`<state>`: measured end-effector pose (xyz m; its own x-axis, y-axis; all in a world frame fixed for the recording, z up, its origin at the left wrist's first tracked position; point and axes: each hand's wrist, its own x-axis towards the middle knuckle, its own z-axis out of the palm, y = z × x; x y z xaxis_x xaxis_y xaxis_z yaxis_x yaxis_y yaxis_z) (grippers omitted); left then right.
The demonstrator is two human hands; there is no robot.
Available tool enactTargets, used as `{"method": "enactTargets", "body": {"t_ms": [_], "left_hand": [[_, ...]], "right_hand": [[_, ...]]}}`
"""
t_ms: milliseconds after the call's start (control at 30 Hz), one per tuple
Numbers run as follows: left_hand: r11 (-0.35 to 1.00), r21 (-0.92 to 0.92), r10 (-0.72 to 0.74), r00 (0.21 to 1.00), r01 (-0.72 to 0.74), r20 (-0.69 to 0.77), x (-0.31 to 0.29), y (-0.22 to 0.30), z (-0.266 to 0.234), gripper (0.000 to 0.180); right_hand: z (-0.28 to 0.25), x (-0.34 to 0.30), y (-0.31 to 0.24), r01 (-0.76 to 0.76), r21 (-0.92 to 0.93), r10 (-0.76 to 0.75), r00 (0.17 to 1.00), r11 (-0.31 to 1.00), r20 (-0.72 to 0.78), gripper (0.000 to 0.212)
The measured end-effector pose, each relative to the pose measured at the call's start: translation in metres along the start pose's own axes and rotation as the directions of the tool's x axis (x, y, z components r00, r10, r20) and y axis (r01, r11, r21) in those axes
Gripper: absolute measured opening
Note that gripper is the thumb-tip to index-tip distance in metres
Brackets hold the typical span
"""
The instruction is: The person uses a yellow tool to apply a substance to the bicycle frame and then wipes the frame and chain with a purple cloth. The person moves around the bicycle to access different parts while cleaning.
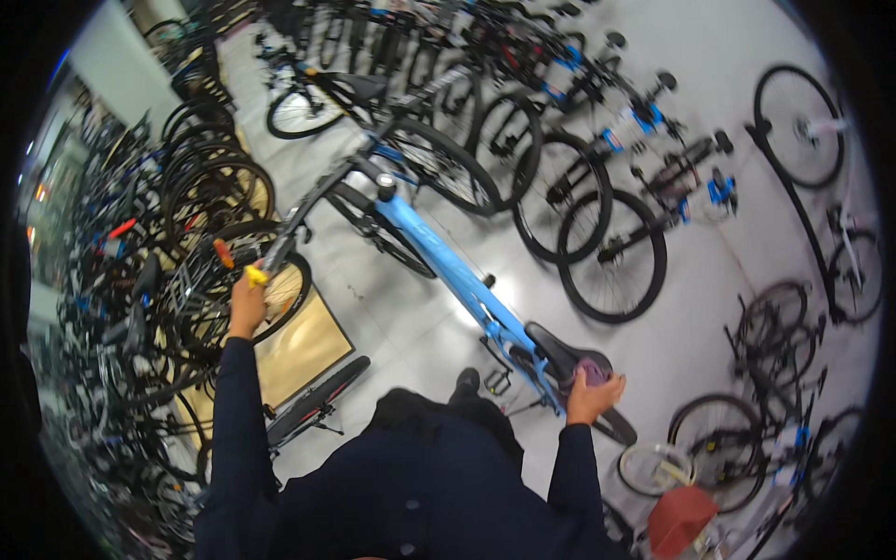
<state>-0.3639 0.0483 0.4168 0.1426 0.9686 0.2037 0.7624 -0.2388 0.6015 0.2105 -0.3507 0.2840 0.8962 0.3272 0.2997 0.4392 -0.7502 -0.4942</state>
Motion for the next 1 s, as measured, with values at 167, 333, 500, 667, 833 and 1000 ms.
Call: {"method": "enactTargets", "body": {"t_ms": [167,333,500,667,833,1000], "left_hand": [[0.985,-0.126,-0.104,0.987,0.120,0.121,0.007,-0.044,-0.032,0.044],[0.674,-0.570,-0.320,0.881,0.470,0.349,0.018,-0.073,-0.046,0.050],[0.725,-0.528,-0.297,0.892,0.443,0.341,0.029,-0.107,-0.053,0.031],[0.758,-0.475,-0.356,0.894,0.447,0.273,0.038,-0.154,-0.084,0.028],[0.804,-0.346,-0.457,0.875,0.483,0.158,0.029,-0.182,-0.109,0.030],[0.884,-0.225,-0.392,0.912,0.409,0.118,0.018,-0.206,-0.106,0.031]], "right_hand": [[0.004,-0.018,0.001,-0.374,-0.037,0.376,0.922,0.927,0.092,0.091],[-0.010,-0.027,-0.001,-0.683,0.705,0.305,0.724,0.190,0.619,0.038],[-0.010,-0.049,-0.030,-0.730,0.670,0.379,0.663,0.136,0.646,0.032],[-0.026,-0.135,-0.055,-0.748,0.658,0.439,0.621,0.087,0.649,0.031],[-0.035,-0.193,-0.071,-0.766,0.627,0.511,0.600,0.143,0.616,0.033],[-0.044,-0.192,-0.077,-0.750,0.620,0.464,0.645,0.230,0.607,0.039]]}}
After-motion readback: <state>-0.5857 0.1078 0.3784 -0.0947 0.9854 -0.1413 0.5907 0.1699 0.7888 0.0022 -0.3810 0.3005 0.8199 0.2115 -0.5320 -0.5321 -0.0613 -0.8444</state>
